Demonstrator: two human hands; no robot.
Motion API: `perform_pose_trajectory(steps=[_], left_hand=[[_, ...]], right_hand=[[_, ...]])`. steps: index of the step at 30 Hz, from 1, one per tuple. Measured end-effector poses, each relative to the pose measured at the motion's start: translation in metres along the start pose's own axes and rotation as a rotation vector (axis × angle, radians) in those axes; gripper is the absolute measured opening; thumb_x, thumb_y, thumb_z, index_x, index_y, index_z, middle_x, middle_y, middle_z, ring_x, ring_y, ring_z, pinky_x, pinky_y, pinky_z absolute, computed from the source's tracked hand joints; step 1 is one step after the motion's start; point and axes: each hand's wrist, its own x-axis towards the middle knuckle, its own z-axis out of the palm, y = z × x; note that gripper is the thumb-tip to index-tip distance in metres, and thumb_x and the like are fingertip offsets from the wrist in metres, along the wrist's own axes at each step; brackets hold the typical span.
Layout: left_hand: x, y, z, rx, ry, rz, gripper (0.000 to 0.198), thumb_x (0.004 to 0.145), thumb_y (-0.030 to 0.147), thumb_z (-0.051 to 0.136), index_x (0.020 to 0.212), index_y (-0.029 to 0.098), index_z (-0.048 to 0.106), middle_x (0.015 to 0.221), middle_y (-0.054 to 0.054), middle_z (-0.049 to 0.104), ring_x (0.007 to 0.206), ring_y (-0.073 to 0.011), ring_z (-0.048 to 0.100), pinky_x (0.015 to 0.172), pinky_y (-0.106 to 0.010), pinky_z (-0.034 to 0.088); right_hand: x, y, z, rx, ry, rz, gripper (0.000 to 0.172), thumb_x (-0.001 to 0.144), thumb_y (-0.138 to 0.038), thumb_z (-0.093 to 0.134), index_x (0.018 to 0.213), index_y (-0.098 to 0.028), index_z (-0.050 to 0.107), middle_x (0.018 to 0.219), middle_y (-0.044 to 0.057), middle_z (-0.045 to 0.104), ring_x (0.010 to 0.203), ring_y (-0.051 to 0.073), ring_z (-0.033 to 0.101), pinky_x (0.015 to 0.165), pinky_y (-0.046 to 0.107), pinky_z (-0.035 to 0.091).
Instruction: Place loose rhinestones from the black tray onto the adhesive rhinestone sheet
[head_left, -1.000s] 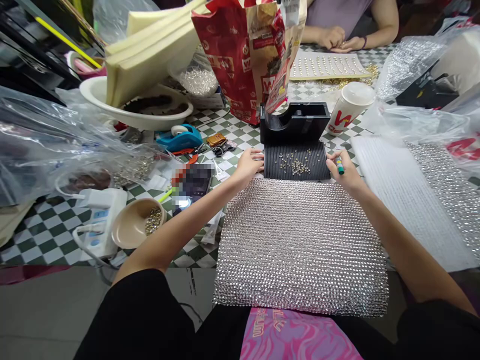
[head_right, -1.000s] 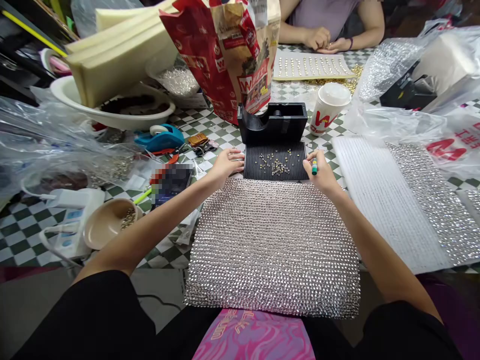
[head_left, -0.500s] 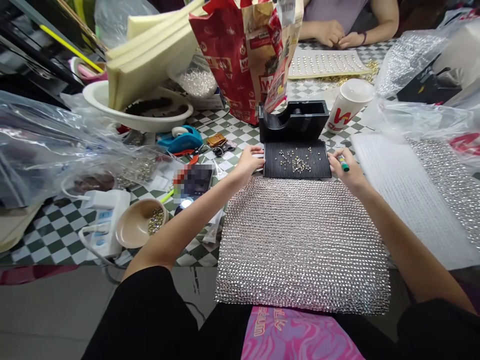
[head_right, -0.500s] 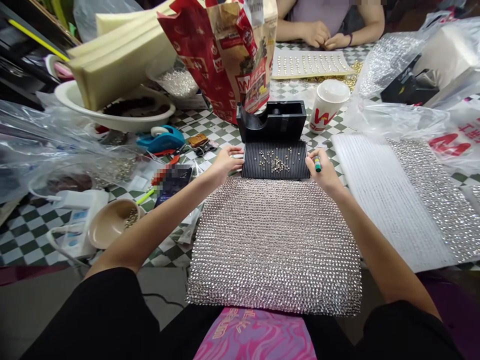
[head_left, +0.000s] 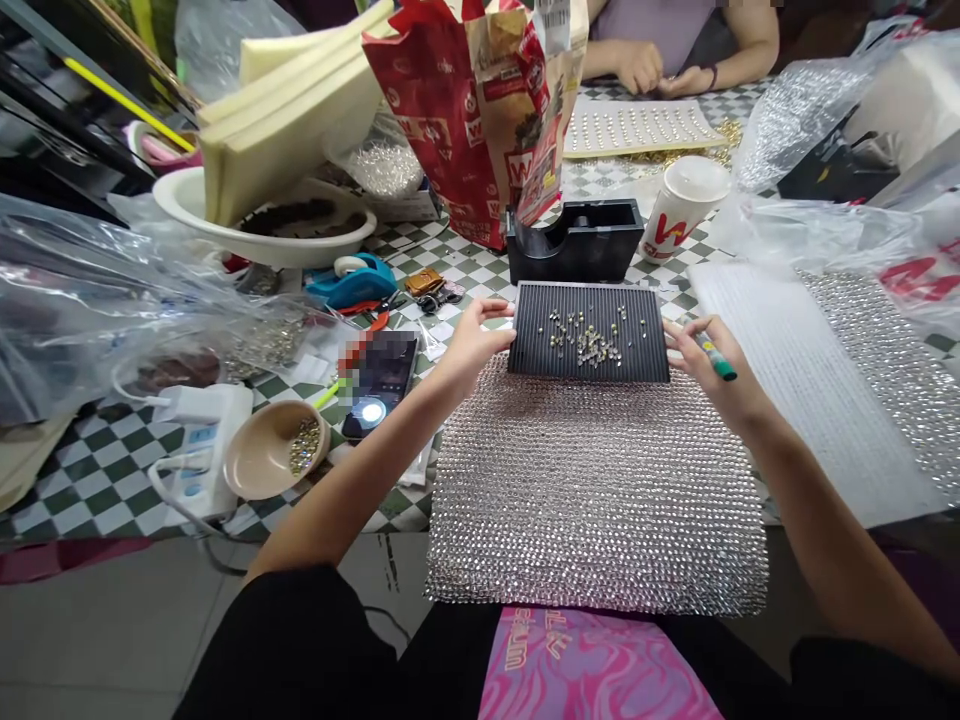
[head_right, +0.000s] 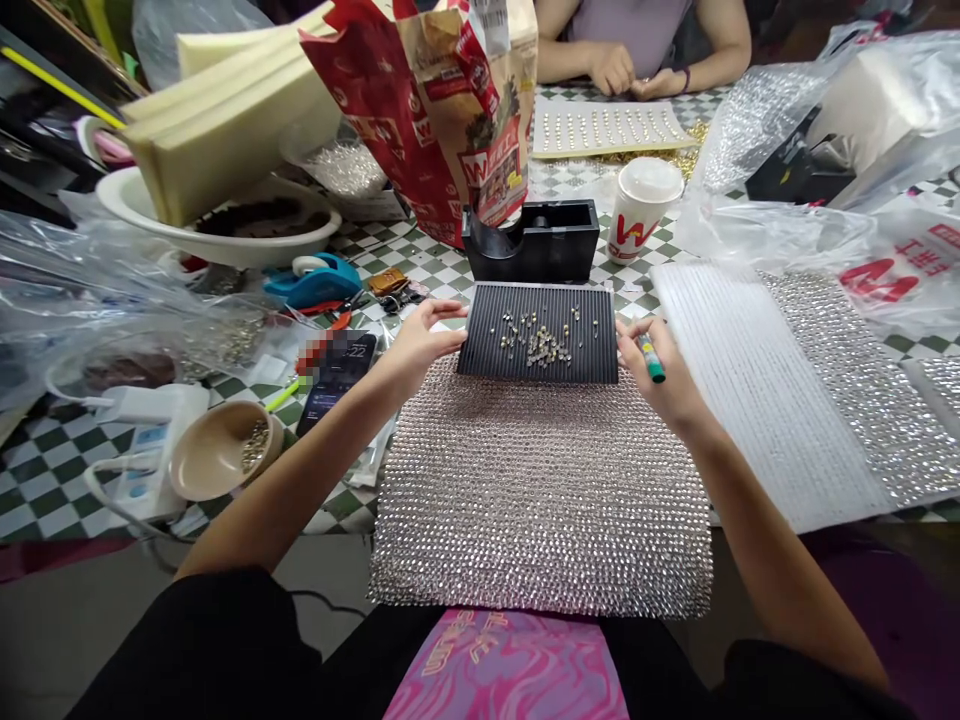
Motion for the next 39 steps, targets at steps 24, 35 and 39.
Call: perform_pose_trajectory(steps=[24, 35, 39], left_hand=[[-0.153, -0.071, -0.02, 0.086, 0.0, -0.182, 0.037, 0.072, 0.031, 0.064, 0.105, 0.023, 0.051, 0.128, -0.012, 0.063, 0.102, -0.0177, 0.067, 0.091, -0.038, 0.058], [-0.165, -0.068, -0.026, 0.308, -0.098, -0.084, 0.035, 0.084, 0.036, 0.053, 0.118, 0.027, 0.051, 0.133, -0.009, 0.061, 0.113, -0.0183, 0.063, 0.102, -0.039, 0.052], [-0.169, -0.059, -0.051, 0.489, -0.1, -0.045, 0.029, 0.09, 0.043, 0.043, 0.112, 0.03, 0.056, 0.125, -0.005, 0.065, 0.117, -0.0196, 0.06, 0.103, -0.039, 0.048]], right_hand=[[-0.178, 0.012, 0.04, -0.046, 0.094, 0.141, 0.015, 0.096, -0.041, 0.047, 0.097, -0.026, 0.046, 0.145, 0.013, 0.054, 0.144, 0.026, 0.04, 0.117, 0.051, 0.029], [-0.181, 0.017, 0.046, -0.331, 0.053, 0.067, 0.019, 0.092, -0.041, 0.05, 0.104, -0.026, 0.047, 0.147, 0.015, 0.049, 0.138, 0.031, 0.047, 0.107, 0.053, 0.041], [-0.186, 0.011, 0.023, -0.421, 0.215, 0.074, 0.018, 0.093, -0.044, 0.047, 0.1, -0.028, 0.048, 0.129, 0.012, 0.064, 0.122, 0.032, 0.06, 0.097, 0.051, 0.048]])
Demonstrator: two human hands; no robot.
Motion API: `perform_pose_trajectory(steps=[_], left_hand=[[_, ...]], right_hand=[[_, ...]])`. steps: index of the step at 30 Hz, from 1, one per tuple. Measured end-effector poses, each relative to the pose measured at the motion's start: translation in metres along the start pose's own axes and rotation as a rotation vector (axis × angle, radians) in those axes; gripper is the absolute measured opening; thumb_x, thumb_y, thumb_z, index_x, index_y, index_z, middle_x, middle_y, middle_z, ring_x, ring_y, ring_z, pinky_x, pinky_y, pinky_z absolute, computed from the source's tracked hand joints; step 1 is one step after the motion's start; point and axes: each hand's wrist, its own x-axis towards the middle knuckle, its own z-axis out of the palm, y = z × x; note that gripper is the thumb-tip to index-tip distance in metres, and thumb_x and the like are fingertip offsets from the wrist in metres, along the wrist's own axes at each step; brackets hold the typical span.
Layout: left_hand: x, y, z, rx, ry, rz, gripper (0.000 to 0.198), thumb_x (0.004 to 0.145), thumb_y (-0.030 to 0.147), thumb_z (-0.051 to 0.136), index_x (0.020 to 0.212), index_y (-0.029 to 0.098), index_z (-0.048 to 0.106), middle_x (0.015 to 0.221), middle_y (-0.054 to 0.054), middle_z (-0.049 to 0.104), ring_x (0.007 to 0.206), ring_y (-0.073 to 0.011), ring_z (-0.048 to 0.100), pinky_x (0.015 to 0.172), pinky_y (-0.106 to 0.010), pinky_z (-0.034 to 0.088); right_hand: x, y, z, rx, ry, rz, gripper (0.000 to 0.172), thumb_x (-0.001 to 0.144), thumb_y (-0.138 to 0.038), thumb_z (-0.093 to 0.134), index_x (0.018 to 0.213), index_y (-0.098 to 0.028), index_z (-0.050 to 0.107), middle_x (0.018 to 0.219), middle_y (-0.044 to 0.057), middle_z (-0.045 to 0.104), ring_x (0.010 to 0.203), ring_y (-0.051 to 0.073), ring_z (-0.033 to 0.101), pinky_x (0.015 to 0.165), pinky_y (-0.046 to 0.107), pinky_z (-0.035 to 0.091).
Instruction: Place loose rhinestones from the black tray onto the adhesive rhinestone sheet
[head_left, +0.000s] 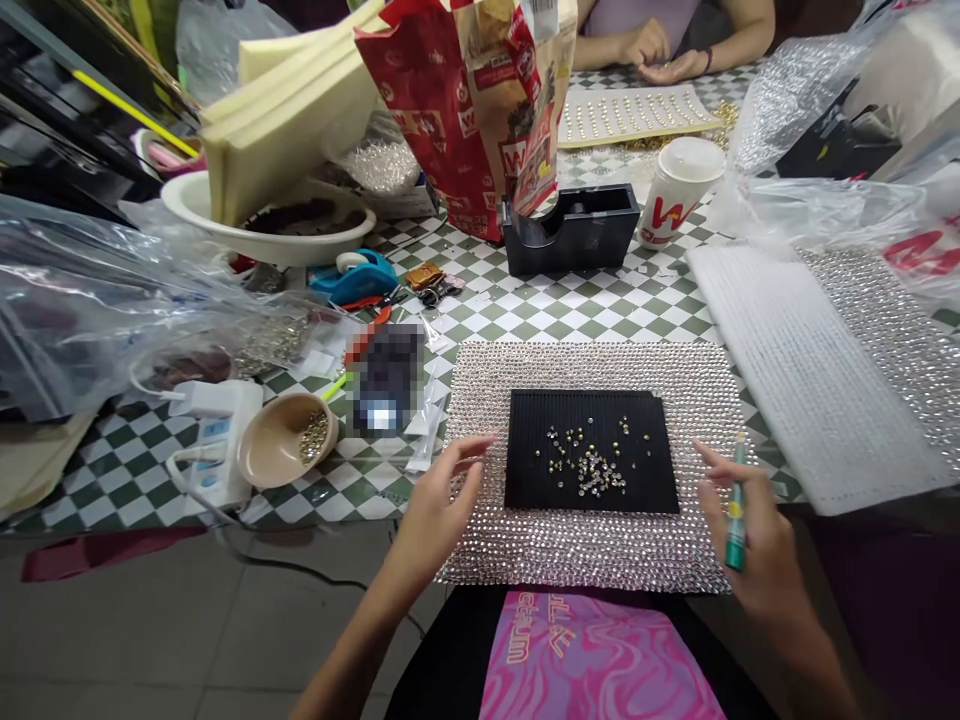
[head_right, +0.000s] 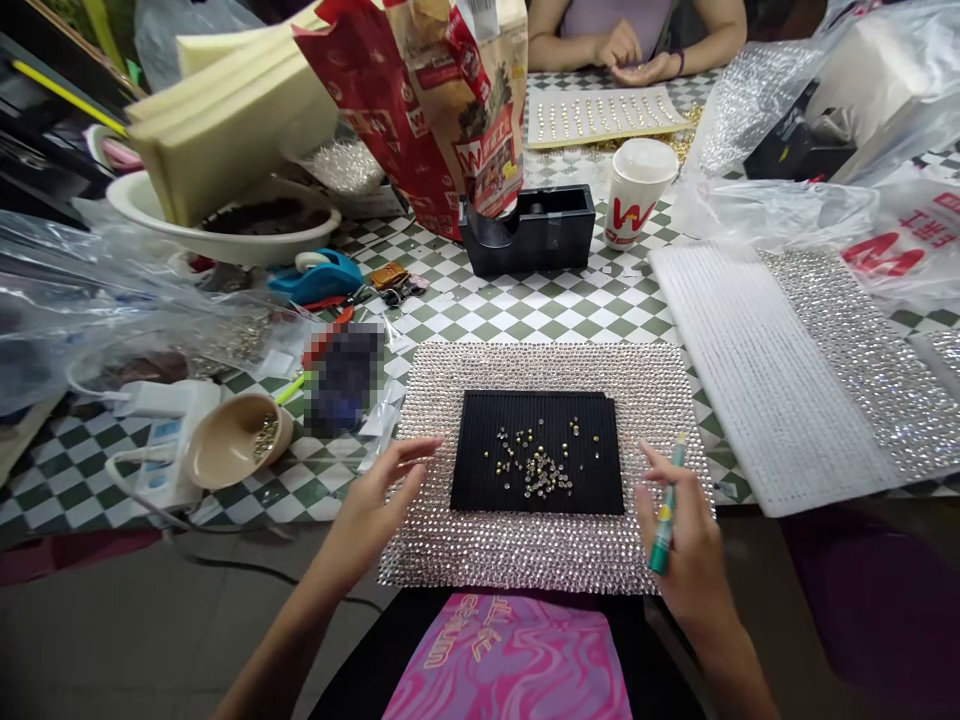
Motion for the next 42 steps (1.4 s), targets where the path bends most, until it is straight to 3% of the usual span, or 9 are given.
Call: perform_pose_trajectory(steps=[2, 5, 7, 10, 13, 21, 27, 36, 42], left_hand=[[-0.007, -0.004, -0.015, 0.231, 0.064, -0.045, 0.027, 0.09, 0.045, 0.039, 0.096, 0.028, 0.058, 0.106, -0.005, 0.069, 0.104, -0.0232, 0.064, 0.092, -0.04, 0.05], [-0.019, -0.012, -0.028, 0.6, 0.129, -0.214, 0.029, 0.089, 0.049, 0.031, 0.084, 0.026, 0.049, 0.088, -0.006, 0.069, 0.086, -0.0284, 0.066, 0.07, -0.038, 0.046], [-0.026, -0.018, -0.026, 0.685, 0.084, -0.301, 0.029, 0.09, 0.049, 0.028, 0.083, 0.026, 0.044, 0.086, -0.006, 0.069, 0.079, -0.0293, 0.067, 0.064, -0.037, 0.042], [-0.032, -0.027, -0.016, 0.571, 0.015, -0.298, 0.026, 0.089, 0.05, 0.03, 0.086, 0.027, 0.043, 0.091, -0.006, 0.07, 0.083, -0.0281, 0.068, 0.069, -0.036, 0.044], [-0.032, -0.033, -0.011, 0.468, 0.03, -0.312, 0.031, 0.087, 0.055, 0.033, 0.091, 0.027, 0.045, 0.088, -0.005, 0.067, 0.083, -0.0272, 0.067, 0.072, -0.037, 0.046], [-0.028, -0.035, -0.009, 0.373, 0.121, -0.261, 0.041, 0.082, 0.066, 0.037, 0.076, 0.026, 0.047, 0.071, 0.002, 0.051, 0.064, -0.0201, 0.054, 0.065, -0.035, 0.044], [-0.011, -0.027, -0.006, 0.338, 0.199, -0.205, 0.043, 0.079, 0.068, 0.039, 0.075, 0.025, 0.048, 0.072, 0.001, 0.05, 0.066, -0.0201, 0.053, 0.065, -0.035, 0.044], [0.045, -0.006, -0.005, 0.329, 0.266, -0.114, 0.036, 0.082, 0.06, 0.04, 0.077, 0.025, 0.046, 0.079, -0.001, 0.051, 0.074, -0.021, 0.054, 0.071, -0.037, 0.044], [0.059, 0.004, -0.009, 0.571, 0.212, -0.054, 0.032, 0.09, 0.05, 0.036, 0.083, 0.023, 0.051, 0.087, -0.005, 0.058, 0.077, -0.0212, 0.058, 0.07, -0.035, 0.046]], right_hand=[[-0.002, 0.01, -0.016, -0.115, 0.152, 0.101, 0.022, 0.09, -0.049, 0.049, 0.098, -0.029, 0.047, 0.107, 0.012, 0.07, 0.1, 0.034, 0.068, 0.084, 0.05, 0.052], [-0.009, 0.03, -0.031, -0.357, 0.274, 0.321, 0.026, 0.086, -0.055, 0.046, 0.094, -0.031, 0.043, 0.08, 0.011, 0.063, 0.079, 0.041, 0.067, 0.063, 0.05, 0.048], [-0.015, 0.043, -0.032, -0.433, 0.203, 0.433, 0.027, 0.084, -0.057, 0.044, 0.091, -0.031, 0.039, 0.067, 0.007, 0.056, 0.066, 0.041, 0.063, 0.054, 0.047, 0.042], [-0.022, 0.053, -0.023, -0.376, 0.056, 0.5, 0.033, 0.082, -0.06, 0.046, 0.09, -0.028, 0.037, 0.064, 0.003, 0.053, 0.056, 0.033, 0.058, 0.053, 0.04, 0.038], [-0.027, 0.054, -0.013, -0.303, 0.086, 0.468, 0.04, 0.081, -0.065, 0.048, 0.093, -0.028, 0.038, 0.073, 0.005, 0.057, 0.064, 0.032, 0.059, 0.058, 0.039, 0.04], [-0.021, 0.048, -0.011, -0.201, 0.261, 0.411, 0.047, 0.076, -0.064, 0.058, 0.096, -0.027, 0.036, 0.09, 0.009, 0.059, 0.076, 0.033, 0.06, 0.067, 0.041, 0.042], [0.017, 0.047, -0.009, -0.197, 0.269, 0.321, 0.047, 0.074, -0.062, 0.059, 0.092, -0.026, 0.036, 0.082, 0.006, 0.054, 0.069, 0.027, 0.053, 0.066, 0.038, 0.04], [0.09, 0.043, -0.002, -0.247, 0.261, 0.16, 0.038, 0.08, -0.056, 0.053, 0.094, -0.024, 0.037, 0.083, 0.006, 0.052, 0.066, 0.022, 0.047, 0.064, 0.034, 0.032], [0.111, 0.047, -0.002, -0.421, 0.2, 0.057, 0.029, 0.088, -0.05, 0.048, 0.097, -0.022, 0.044, 0.081, 0.007, 0.053, 0.073, 0.027, 0.051, 0.065, 0.036, 0.035]])
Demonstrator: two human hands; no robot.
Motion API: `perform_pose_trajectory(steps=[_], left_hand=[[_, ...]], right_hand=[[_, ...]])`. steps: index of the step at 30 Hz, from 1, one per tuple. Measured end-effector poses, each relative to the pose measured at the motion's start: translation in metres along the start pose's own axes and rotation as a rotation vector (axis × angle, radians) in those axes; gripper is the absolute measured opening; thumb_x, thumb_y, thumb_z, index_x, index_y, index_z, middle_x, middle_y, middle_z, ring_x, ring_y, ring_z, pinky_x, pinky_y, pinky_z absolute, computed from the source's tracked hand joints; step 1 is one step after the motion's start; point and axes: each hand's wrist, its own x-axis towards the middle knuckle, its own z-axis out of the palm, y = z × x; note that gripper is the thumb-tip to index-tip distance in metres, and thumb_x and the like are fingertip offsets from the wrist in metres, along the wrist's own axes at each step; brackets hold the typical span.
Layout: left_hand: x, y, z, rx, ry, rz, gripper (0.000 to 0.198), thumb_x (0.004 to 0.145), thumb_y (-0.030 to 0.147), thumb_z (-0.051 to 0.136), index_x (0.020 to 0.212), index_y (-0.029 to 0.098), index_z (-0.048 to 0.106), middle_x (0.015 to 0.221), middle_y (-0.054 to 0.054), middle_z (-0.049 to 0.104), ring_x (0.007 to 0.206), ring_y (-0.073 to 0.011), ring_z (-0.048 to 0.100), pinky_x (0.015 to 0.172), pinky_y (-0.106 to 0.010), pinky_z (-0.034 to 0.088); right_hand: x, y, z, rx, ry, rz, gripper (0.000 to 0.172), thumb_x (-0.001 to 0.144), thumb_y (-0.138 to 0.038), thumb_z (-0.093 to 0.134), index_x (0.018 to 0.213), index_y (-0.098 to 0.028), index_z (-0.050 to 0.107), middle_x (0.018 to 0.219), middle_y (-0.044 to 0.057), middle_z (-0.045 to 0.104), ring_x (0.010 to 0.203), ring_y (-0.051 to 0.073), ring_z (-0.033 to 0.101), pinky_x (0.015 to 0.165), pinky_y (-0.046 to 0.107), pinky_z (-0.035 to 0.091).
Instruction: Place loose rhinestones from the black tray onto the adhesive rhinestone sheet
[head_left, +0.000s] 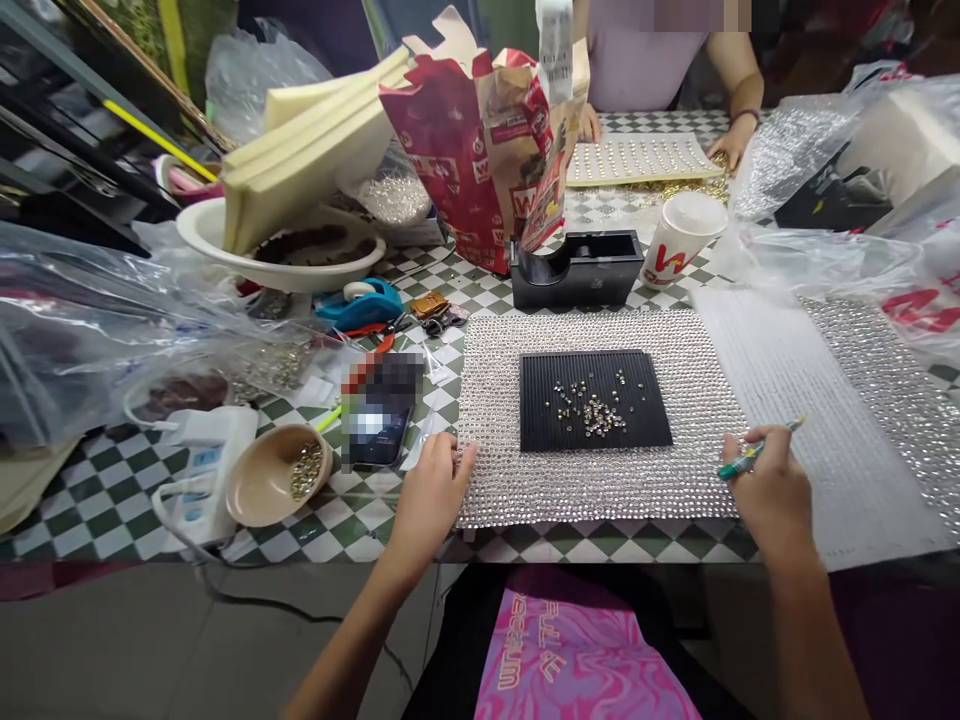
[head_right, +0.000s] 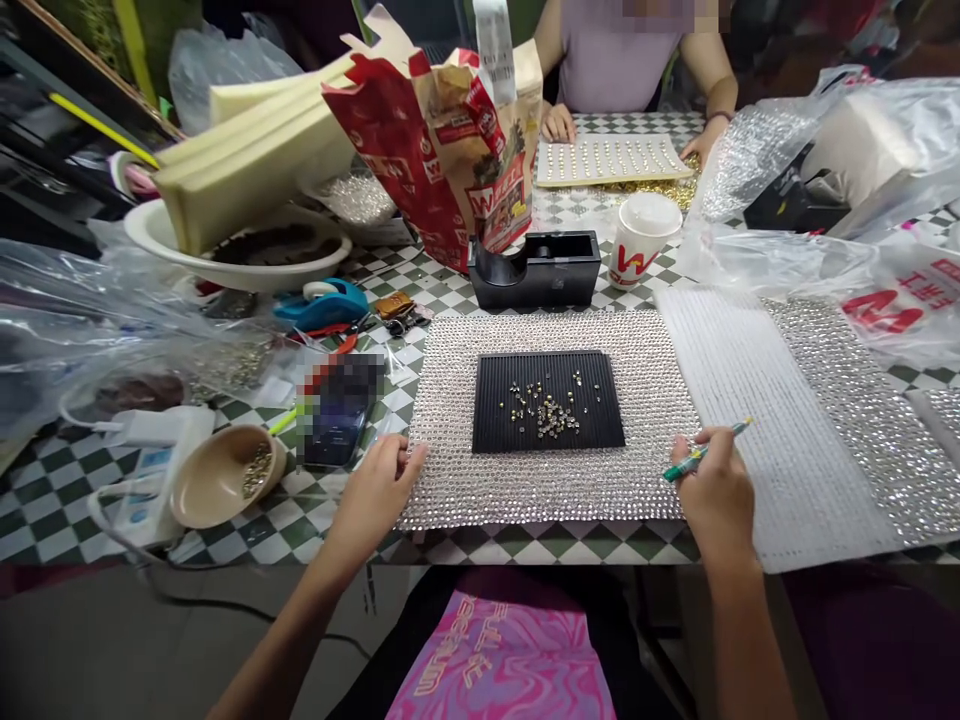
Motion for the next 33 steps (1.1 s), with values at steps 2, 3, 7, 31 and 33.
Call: perform_pose_trajectory(steps=[2, 3, 7, 31, 33], left_hand=[[0.002, 0.004, -0.012, 0.138, 0.01, 0.028, 0.033, 0.093, 0.046, 0.035, 0.086, 0.021, 0.055, 0.089, -0.006, 0.061, 0.073, -0.0208, 0.059, 0.066, -0.035, 0.045], [0.006, 0.008, -0.019, 0.186, 0.053, 0.047, 0.034, 0.094, 0.044, 0.033, 0.089, 0.02, 0.057, 0.09, -0.008, 0.062, 0.073, -0.0208, 0.06, 0.065, -0.035, 0.045], [0.048, 0.033, -0.039, 0.128, 0.228, 0.453, 0.034, 0.096, 0.024, 0.03, 0.113, 0.016, 0.059, 0.105, -0.011, 0.068, 0.098, -0.0209, 0.063, 0.086, -0.036, 0.051], [0.188, 0.073, 0.002, 0.346, -0.001, 0.991, 0.058, 0.083, 0.002, 0.039, 0.131, 0.029, 0.054, 0.125, -0.01, 0.057, 0.111, -0.0227, 0.052, 0.09, -0.037, 0.048], [0.188, 0.074, 0.002, 0.333, -0.011, 0.978, 0.058, 0.082, 0.001, 0.039, 0.13, 0.029, 0.055, 0.123, -0.01, 0.058, 0.11, -0.0228, 0.052, 0.089, -0.037, 0.048]], right_hand=[[0.002, 0.0, -0.003, -0.083, 0.014, -0.052, 0.026, 0.091, -0.047, 0.045, 0.097, -0.022, 0.047, 0.081, 0.01, 0.054, 0.081, 0.031, 0.052, 0.068, 0.039, 0.039], [0.005, -0.001, -0.005, -0.102, 0.034, -0.078, 0.026, 0.092, -0.047, 0.044, 0.097, -0.021, 0.048, 0.083, 0.011, 0.056, 0.085, 0.033, 0.053, 0.07, 0.042, 0.04], [0.027, -0.018, -0.008, 0.067, 0.126, -0.247, 0.024, 0.095, -0.042, 0.044, 0.102, -0.021, 0.052, 0.091, 0.012, 0.062, 0.089, 0.032, 0.057, 0.078, 0.046, 0.046], [0.135, -0.152, 0.049, 0.247, -0.517, -0.951, 0.013, 0.096, -0.027, 0.042, 0.099, -0.022, 0.054, 0.107, 0.011, 0.065, 0.105, 0.027, 0.059, 0.092, 0.046, 0.049], [0.135, -0.156, 0.049, 0.217, -0.514, -0.95, 0.011, 0.095, -0.027, 0.044, 0.096, -0.022, 0.053, 0.102, 0.011, 0.065, 0.101, 0.027, 0.06, 0.088, 0.045, 0.049]])
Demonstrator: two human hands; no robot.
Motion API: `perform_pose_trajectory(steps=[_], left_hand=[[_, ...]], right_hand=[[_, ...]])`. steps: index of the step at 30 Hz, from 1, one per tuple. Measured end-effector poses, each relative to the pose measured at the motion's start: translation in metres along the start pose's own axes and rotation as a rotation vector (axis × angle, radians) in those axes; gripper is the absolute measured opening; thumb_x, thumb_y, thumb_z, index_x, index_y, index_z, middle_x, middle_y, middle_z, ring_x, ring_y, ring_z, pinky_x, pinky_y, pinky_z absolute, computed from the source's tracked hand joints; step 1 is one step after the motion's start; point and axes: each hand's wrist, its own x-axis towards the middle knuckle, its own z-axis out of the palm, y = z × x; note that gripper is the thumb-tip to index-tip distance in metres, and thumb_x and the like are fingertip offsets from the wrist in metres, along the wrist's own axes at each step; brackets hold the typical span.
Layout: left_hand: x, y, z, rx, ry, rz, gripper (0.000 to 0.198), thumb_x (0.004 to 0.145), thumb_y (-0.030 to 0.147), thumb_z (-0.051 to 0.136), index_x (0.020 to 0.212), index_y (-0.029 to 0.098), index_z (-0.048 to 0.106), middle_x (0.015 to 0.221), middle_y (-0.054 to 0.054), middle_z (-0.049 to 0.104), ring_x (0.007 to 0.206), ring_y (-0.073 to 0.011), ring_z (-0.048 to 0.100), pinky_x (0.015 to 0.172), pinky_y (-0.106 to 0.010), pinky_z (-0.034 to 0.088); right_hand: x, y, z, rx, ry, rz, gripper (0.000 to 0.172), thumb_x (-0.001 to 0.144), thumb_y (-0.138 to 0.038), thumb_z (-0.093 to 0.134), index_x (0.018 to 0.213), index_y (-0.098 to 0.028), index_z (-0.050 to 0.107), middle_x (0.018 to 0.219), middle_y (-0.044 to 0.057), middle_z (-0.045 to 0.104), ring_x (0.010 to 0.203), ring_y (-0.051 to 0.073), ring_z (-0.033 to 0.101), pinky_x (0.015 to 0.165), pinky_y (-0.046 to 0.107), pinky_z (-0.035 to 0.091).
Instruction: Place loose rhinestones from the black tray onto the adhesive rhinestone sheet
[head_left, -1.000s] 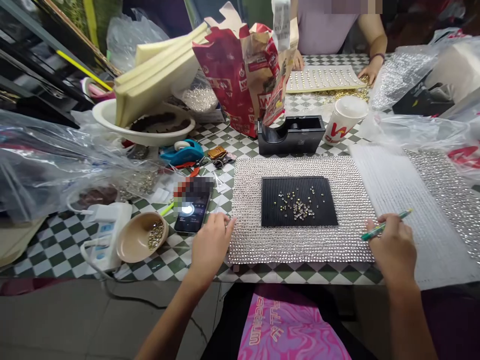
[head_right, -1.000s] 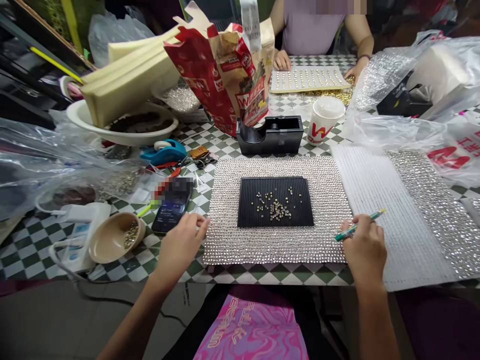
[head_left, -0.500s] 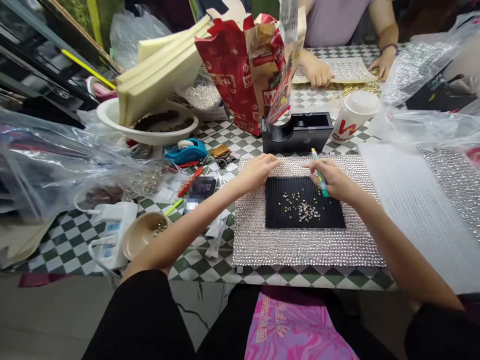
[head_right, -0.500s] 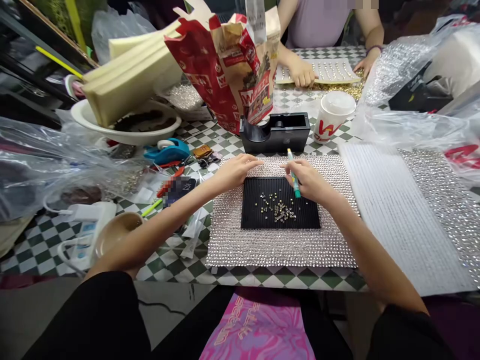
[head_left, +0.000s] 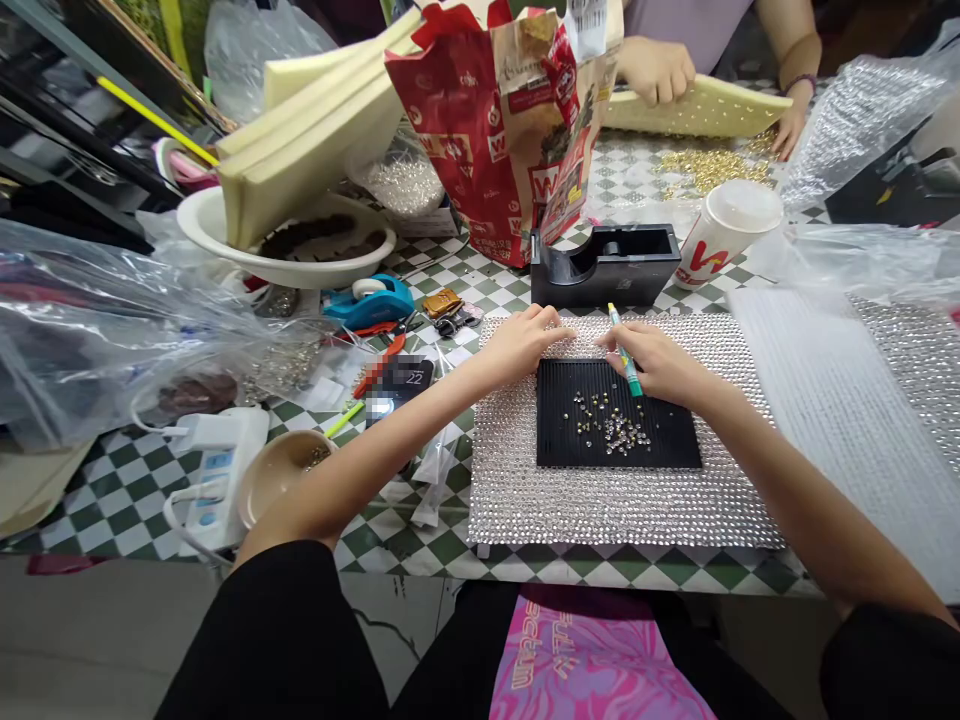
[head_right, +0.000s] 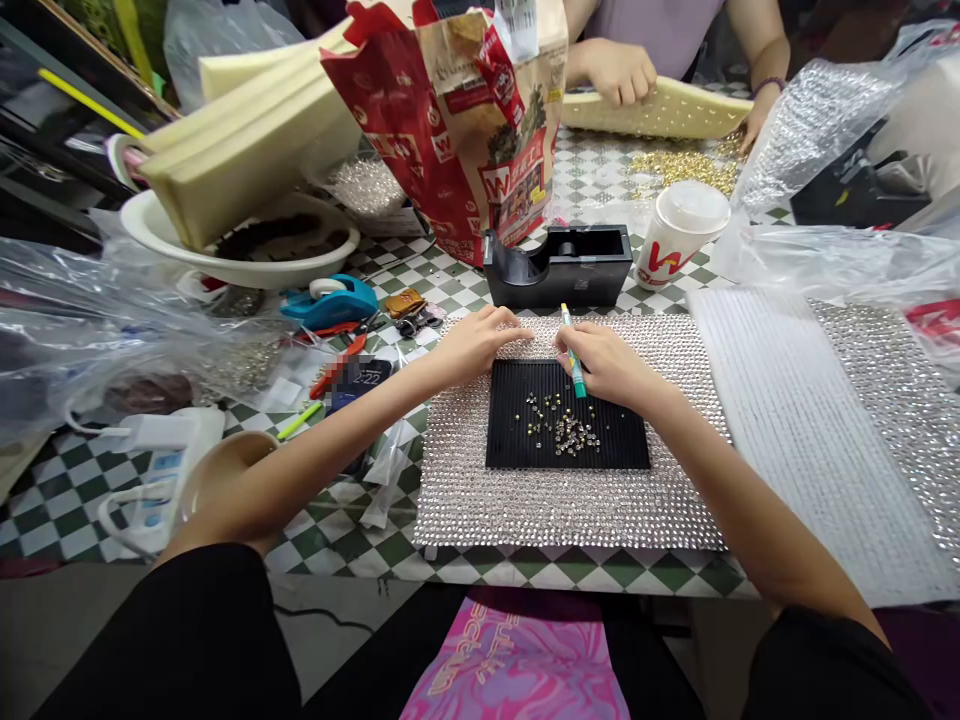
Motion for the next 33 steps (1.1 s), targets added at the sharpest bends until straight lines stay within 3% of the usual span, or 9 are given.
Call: perform_pose_trajectory(steps=[6, 9, 13, 18, 20, 22, 26, 29, 33], left_hand=[[0.003, -0.005, -0.002, -0.072, 0.017, 0.01, 0.057, 0.078, 0.001, 0.042, 0.124, 0.028, 0.061, 0.119, -0.009, 0.059, 0.109, -0.0209, 0.053, 0.088, -0.036, 0.048], [0.004, -0.004, -0.005, -0.151, 0.008, 0.037, 0.052, 0.083, 0.004, 0.039, 0.125, 0.025, 0.06, 0.127, -0.009, 0.059, 0.112, -0.0191, 0.055, 0.091, -0.035, 0.048], [0.006, 0.008, -0.01, -0.148, -0.019, 0.099, 0.044, 0.092, 0.018, 0.037, 0.133, 0.022, 0.053, 0.136, -0.01, 0.058, 0.118, -0.0201, 0.055, 0.099, -0.039, 0.046], [0.015, 0.022, -0.012, -0.066, -0.068, 0.083, 0.039, 0.092, 0.023, 0.035, 0.121, 0.019, 0.061, 0.127, -0.011, 0.062, 0.113, -0.0225, 0.056, 0.096, -0.041, 0.046], [0.018, 0.025, -0.013, -0.052, -0.067, 0.07, 0.039, 0.091, 0.021, 0.035, 0.116, 0.018, 0.064, 0.125, -0.011, 0.063, 0.11, -0.0229, 0.057, 0.093, -0.041, 0.047], [0.019, 0.028, -0.013, -0.052, -0.064, 0.061, 0.038, 0.089, 0.02, 0.035, 0.113, 0.017, 0.065, 0.123, -0.011, 0.063, 0.108, -0.0232, 0.057, 0.091, -0.041, 0.047], [0.017, 0.03, -0.012, -0.071, -0.059, 0.055, 0.04, 0.086, 0.017, 0.038, 0.116, 0.015, 0.063, 0.125, -0.013, 0.063, 0.11, -0.0249, 0.056, 0.093, -0.042, 0.048], [0.015, 0.029, -0.008, -0.1, -0.049, 0.047, 0.042, 0.085, 0.015, 0.039, 0.121, 0.016, 0.061, 0.129, -0.012, 0.061, 0.115, -0.0244, 0.055, 0.099, -0.043, 0.047], [0.016, 0.019, -0.003, -0.22, -0.028, 0.008, 0.041, 0.087, 0.013, 0.038, 0.12, 0.021, 0.061, 0.131, -0.008, 0.062, 0.12, -0.0206, 0.055, 0.107, -0.043, 0.045]], right_hand=[[0.002, 0.001, -0.007, 0.14, -0.01, 0.05, 0.008, 0.093, -0.031, 0.047, 0.089, -0.024, 0.049, 0.1, 0.008, 0.067, 0.095, 0.025, 0.061, 0.084, 0.042, 0.049], [-0.01, 0.009, -0.011, 0.288, 0.091, 0.122, 0.014, 0.094, -0.037, 0.046, 0.089, -0.024, 0.046, 0.109, 0.009, 0.07, 0.098, 0.025, 0.064, 0.085, 0.043, 0.05], [-0.044, 0.02, -0.019, 0.268, 0.249, 0.233, 0.017, 0.095, -0.04, 0.047, 0.088, -0.024, 0.048, 0.114, 0.01, 0.071, 0.103, 0.026, 0.066, 0.089, 0.045, 0.05], [-0.099, 0.027, -0.034, 0.096, 0.485, 0.414, 0.021, 0.094, -0.041, 0.045, 0.09, -0.021, 0.05, 0.106, 0.014, 0.074, 0.086, 0.025, 0.071, 0.074, 0.04, 0.054], [-0.119, 0.026, -0.033, 0.031, 0.547, 0.466, 0.021, 0.093, -0.041, 0.047, 0.09, -0.02, 0.05, 0.107, 0.014, 0.074, 0.09, 0.026, 0.071, 0.079, 0.043, 0.055], [-0.133, 0.022, -0.025, 0.024, 0.49, 0.466, 0.02, 0.092, -0.04, 0.049, 0.093, -0.021, 0.051, 0.118, 0.015, 0.07, 0.108, 0.03, 0.067, 0.092, 0.049, 0.053], [-0.147, 0.017, 0.006, 0.047, 0.305, 0.415, 0.016, 0.093, -0.034, 0.046, 0.102, -0.022, 0.052, 0.144, 0.013, 0.054, 0.141, 0.032, 0.043, 0.113, 0.058, 0.04], [-0.149, 0.022, 0.024, -0.006, 0.328, 0.376, 0.017, 0.092, -0.027, 0.044, 0.107, -0.023, 0.052, 0.144, 0.011, 0.054, 0.147, 0.029, 0.035, 0.119, 0.06, 0.033], [-0.151, 0.03, 0.031, -0.059, 0.336, 0.361, 0.022, 0.091, -0.023, 0.044, 0.111, -0.021, 0.052, 0.147, 0.011, 0.051, 0.147, 0.029, 0.034, 0.121, 0.06, 0.03]])
